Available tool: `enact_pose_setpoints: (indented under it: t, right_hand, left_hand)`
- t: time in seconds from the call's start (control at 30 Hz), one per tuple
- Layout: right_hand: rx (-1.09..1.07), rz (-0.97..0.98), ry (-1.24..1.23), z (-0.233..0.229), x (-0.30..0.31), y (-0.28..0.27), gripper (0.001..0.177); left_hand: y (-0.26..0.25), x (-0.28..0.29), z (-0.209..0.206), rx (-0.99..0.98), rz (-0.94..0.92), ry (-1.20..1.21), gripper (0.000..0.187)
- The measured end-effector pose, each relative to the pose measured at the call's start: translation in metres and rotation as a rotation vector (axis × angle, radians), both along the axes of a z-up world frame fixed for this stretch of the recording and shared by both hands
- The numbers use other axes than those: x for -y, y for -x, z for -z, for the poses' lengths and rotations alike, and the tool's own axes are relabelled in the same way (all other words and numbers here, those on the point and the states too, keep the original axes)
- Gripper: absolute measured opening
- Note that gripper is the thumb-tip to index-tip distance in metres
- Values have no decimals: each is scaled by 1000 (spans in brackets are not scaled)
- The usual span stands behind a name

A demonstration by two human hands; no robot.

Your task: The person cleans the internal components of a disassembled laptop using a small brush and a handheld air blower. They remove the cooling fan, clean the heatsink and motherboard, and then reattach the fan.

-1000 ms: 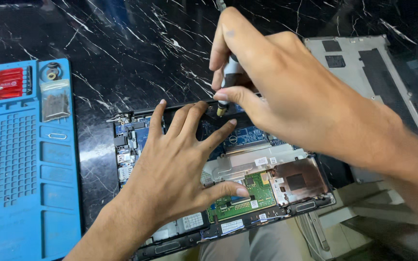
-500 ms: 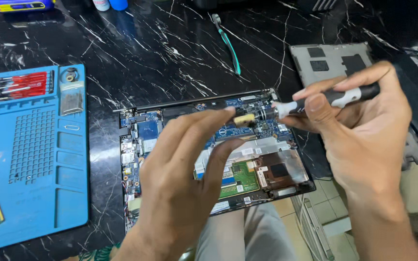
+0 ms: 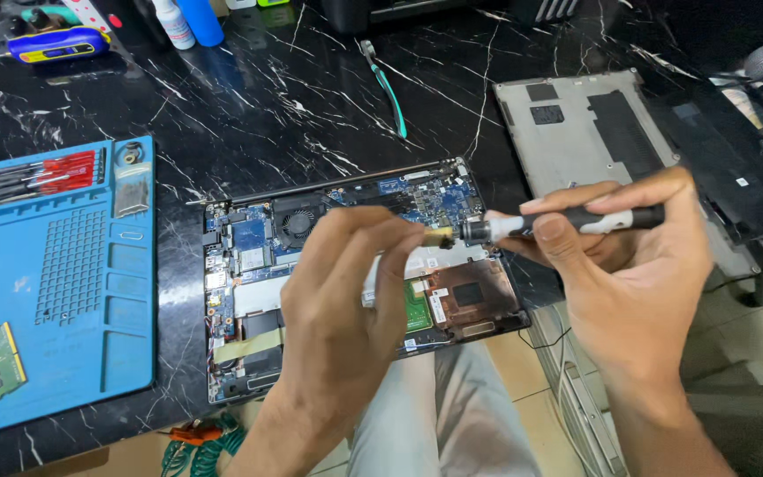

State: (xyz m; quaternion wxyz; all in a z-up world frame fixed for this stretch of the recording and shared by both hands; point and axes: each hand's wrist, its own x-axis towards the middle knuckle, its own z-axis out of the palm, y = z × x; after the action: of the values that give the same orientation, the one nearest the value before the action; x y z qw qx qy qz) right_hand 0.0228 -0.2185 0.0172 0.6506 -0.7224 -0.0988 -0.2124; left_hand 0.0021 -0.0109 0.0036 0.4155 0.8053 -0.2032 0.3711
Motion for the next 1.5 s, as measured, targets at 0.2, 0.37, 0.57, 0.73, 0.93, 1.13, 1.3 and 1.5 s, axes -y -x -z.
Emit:
enact_pose_setpoints:
  t: [0.2, 0.37, 0.57, 0.73, 0.93, 1.13, 1.3, 1.5]
  right_hand:
    - [127, 62, -83, 12, 19, 8, 45]
    - [171, 71, -71, 22, 21, 12, 44]
    - [206, 41, -113, 32, 28, 10, 44]
    - [190, 68, -150, 30, 27, 10, 45]
    - [240, 26, -150, 39, 30, 3, 45]
    - [171, 52, -83, 42, 28, -5, 43]
    - [285, -95, -32, 36, 49, -49, 39]
    - [209, -477, 243, -6, 38, -105, 48]
  left_hand:
    - [-5, 15, 9, -455, 165, 751, 14]
    - [-10, 36, 30, -595, 375, 1049, 23]
    - [-14, 51, 33, -625, 499, 1290, 28]
    - [-15, 56, 37, -624, 493, 1284, 26]
    - [-18, 58, 36, -624, 419, 1288, 22]
    - [-20, 54, 31, -659, 402, 1276, 24]
    - [-25, 17, 17, -436, 147, 543, 51]
    - [-46, -21, 53, -273, -154, -557, 37]
